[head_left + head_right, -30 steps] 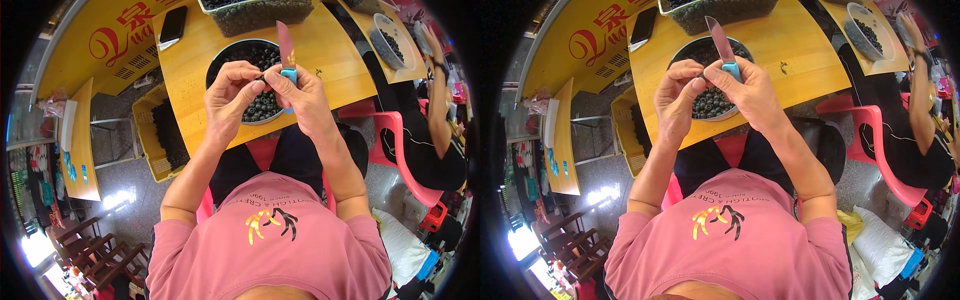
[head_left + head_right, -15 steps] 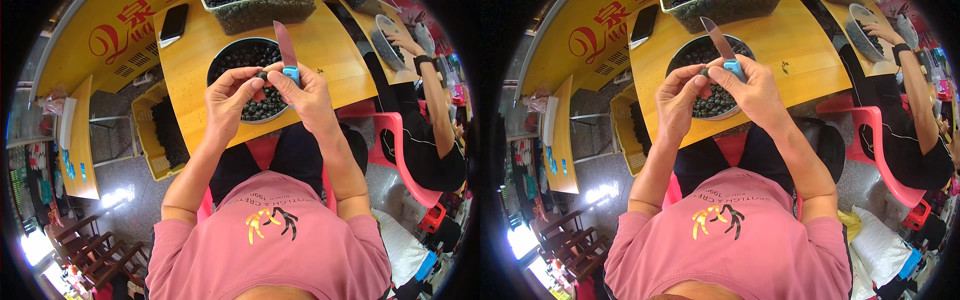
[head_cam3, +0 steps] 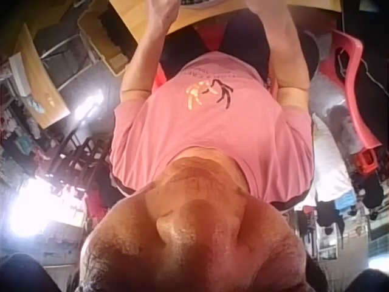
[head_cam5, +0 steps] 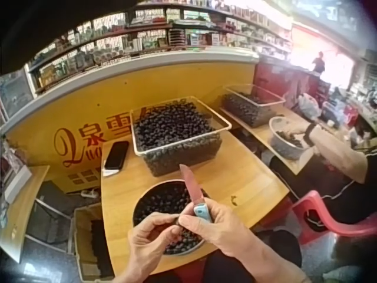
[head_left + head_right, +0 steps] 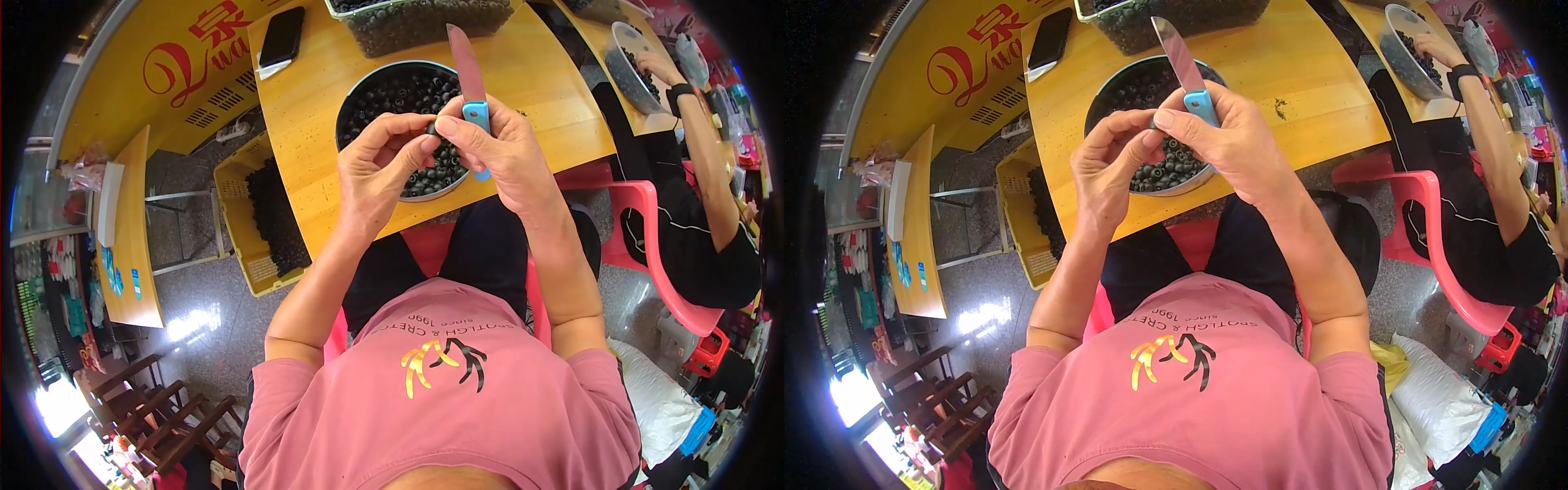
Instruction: The recorder uses a knife to peel or cut small black fruits or nuts over a bowl.
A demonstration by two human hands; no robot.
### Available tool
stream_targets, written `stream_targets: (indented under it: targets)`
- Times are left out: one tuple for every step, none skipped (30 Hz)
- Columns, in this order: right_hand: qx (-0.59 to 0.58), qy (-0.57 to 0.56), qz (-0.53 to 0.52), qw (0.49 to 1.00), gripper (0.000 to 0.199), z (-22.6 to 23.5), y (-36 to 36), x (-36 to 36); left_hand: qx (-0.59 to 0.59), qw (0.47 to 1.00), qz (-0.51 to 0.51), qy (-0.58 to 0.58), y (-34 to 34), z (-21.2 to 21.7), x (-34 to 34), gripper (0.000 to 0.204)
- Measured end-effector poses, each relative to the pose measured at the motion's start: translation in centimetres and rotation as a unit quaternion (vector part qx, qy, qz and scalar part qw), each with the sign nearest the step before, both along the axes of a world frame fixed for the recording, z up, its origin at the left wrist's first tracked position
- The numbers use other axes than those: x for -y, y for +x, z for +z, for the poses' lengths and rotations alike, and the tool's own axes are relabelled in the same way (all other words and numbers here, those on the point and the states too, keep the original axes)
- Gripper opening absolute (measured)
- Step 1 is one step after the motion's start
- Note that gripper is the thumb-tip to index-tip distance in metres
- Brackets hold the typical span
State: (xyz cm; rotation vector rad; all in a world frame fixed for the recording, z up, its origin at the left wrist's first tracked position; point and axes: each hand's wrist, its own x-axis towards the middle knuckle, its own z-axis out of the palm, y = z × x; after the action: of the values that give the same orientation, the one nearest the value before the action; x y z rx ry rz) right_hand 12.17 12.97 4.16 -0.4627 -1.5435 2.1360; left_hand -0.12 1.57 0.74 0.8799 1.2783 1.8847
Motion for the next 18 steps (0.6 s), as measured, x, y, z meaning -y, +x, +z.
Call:
stream_targets:
  targets:
    - [-0.005, -0.013, 0.015, 1.0, 0.016, 0.2, 0.1, -0.1, 0.0, 1.0, 0.0, 0.0, 0.0, 0.0, 0.0, 0.018]
    - [-0.005, -0.013, 0.015, 1.0, 0.016, 0.0, 0.1, -0.1, -0.002, 1.0, -0.01, -0.008, 0.0, -0.1, -0.1, 0.018]
    - [0.013, 0.002, -0.007, 1.0, 0.018, -0.4, 0.1, -0.2, -0.005, 1.0, -0.02, -0.015, 0.0, -0.1, -0.1, 0.017]
    - [0.031, 0.016, -0.028, 0.999, 0.019, -0.7, 0.2, -0.2, -0.005, 1.0, -0.021, -0.015, -0.1, -0.2, -0.2, 0.017]
    - [0.031, 0.017, -0.028, 0.999, 0.019, -0.7, 0.1, -0.1, -0.003, 0.999, -0.033, -0.01, -0.3, -0.3, -0.1, 0.018]
    - [0.033, 0.05, -0.046, 0.997, 0.021, -0.8, 0.1, 0.0, -0.001, 0.999, -0.044, -0.006, -0.4, -0.4, -0.1, 0.019]
    - [0.035, 0.083, -0.063, 0.994, 0.022, -0.8, 0.0, 0.2, -0.001, 0.999, -0.044, -0.006, -0.5, -0.5, -0.1, 0.019]
    - [0.035, 0.083, -0.063, 0.994, 0.022, -0.9, 0.1, 0.3, 0.018, 0.999, -0.048, 0.005, -0.6, -0.6, -0.2, 0.019]
    - [0.051, 0.208, -0.098, 0.972, 0.019, -0.9, 0.1, 0.5, 0.038, 0.998, -0.051, 0.015, -0.6, -0.7, -0.2, 0.02]
    - [0.067, 0.329, -0.132, 0.933, 0.016, -1.0, 0.1, 0.5, 0.037, 0.998, -0.051, 0.015, -0.7, -0.7, -0.1, 0.02]
    - [0.067, 0.33, -0.132, 0.932, 0.016, -1.2, 0.2, 0.4, 0.044, 0.997, -0.057, 0.02, -0.8, -0.7, -0.1, 0.019]
    - [0.042, 0.423, -0.142, 0.894, 0.015, -1.4, 0.3, 0.2, 0.051, 0.996, -0.063, 0.026, -0.9, -0.7, -0.1, 0.019]
    - [0.017, 0.511, -0.151, 0.846, 0.015, -1.5, 0.4, 0.1, 0.051, 0.996, -0.064, 0.026, -0.9, -0.6, -0.2, 0.019]
    - [0.018, 0.511, -0.151, 0.846, 0.015, -1.4, 0.4, 0.2, 0.046, 0.996, -0.061, 0.037, -1.0, -0.6, -0.2, 0.019]
    - [0.024, 0.534, -0.148, 0.832, 0.014, -1.3, 0.5, 0.3, 0.042, 0.996, -0.059, 0.048, -1.0, -0.5, -0.2, 0.018]
    - [0.03, 0.557, -0.144, 0.817, 0.013, -1.3, 0.6, 0.3, 0.042, 0.996, -0.059, 0.048, -0.9, -0.5, -0.3, 0.018]
    - [0.03, 0.557, -0.145, 0.817, 0.013, -1.3, 0.6, 0.3, 0.036, 0.997, -0.051, 0.045, -0.8, -0.5, -0.3, 0.018]
    - [0.036, 0.577, -0.15, 0.802, 0.013, -1.4, 0.6, 0.2, 0.03, 0.998, -0.043, 0.042, -0.7, -0.5, -0.3, 0.019]
